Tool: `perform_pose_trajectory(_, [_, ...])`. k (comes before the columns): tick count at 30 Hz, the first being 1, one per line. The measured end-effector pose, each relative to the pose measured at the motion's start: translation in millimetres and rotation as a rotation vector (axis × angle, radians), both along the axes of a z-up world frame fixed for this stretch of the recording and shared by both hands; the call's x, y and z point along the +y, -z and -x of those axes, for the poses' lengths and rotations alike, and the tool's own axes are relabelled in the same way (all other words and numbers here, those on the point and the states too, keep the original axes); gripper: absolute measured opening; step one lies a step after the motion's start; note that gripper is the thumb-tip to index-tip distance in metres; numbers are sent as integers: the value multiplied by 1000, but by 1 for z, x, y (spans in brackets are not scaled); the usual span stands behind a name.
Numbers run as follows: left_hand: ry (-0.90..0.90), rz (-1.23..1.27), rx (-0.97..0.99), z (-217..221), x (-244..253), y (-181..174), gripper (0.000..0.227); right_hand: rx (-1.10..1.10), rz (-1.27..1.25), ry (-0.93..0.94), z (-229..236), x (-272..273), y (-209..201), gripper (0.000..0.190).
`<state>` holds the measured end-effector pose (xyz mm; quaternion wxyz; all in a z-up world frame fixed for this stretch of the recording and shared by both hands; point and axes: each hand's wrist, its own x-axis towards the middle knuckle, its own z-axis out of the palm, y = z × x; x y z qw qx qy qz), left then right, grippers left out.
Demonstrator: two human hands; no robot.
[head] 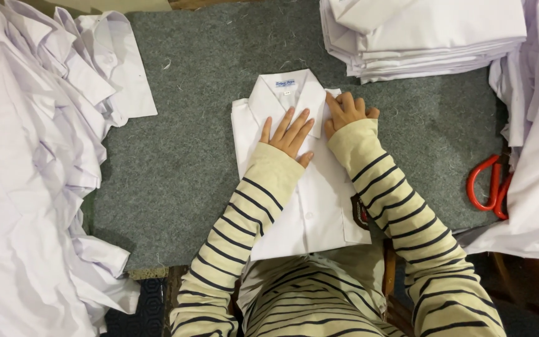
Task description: Folding and stacking white school shirts on a workbench
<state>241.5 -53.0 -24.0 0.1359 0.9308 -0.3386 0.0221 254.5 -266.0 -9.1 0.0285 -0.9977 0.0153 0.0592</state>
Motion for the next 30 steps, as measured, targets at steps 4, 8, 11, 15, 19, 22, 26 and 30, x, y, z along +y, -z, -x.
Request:
perform_pose_trajectory(4, [-2, -22, -5, 0, 0, 0, 78, 24, -3, 31, -2, 3, 1, 66])
perform_pose_trajectory(8, [5, -9, -4, 0, 1, -1, 77, 84, -15, 77, -6, 5, -2, 67])
perform_pose_trajectory(11, [9, 0, 2, -1, 1, 0, 76, 111, -29, 89, -8, 4, -3, 67])
perform_pose_trajectory(15, [15, 2, 14, 2, 2, -8, 75, 118, -18, 75, -7, 1, -2, 65])
perform_pose_trajectory(19, [20, 13, 21, 2, 2, -10, 76, 13, -32, -8, -8, -16, 15, 63])
perform_pose_trajectory(22, [35, -8, -6, 1, 3, -11, 76, -40, -61, -67, -7, -21, 21, 62])
perform_pose_trajectory(26, [36, 8, -12, 2, 2, -13, 75, -113, 18, -51, -3, -13, 22, 58])
perform_pose_trajectory(30, [42, 21, -27, 1, 3, -10, 74, -61, 15, 27, -3, -1, 14, 60])
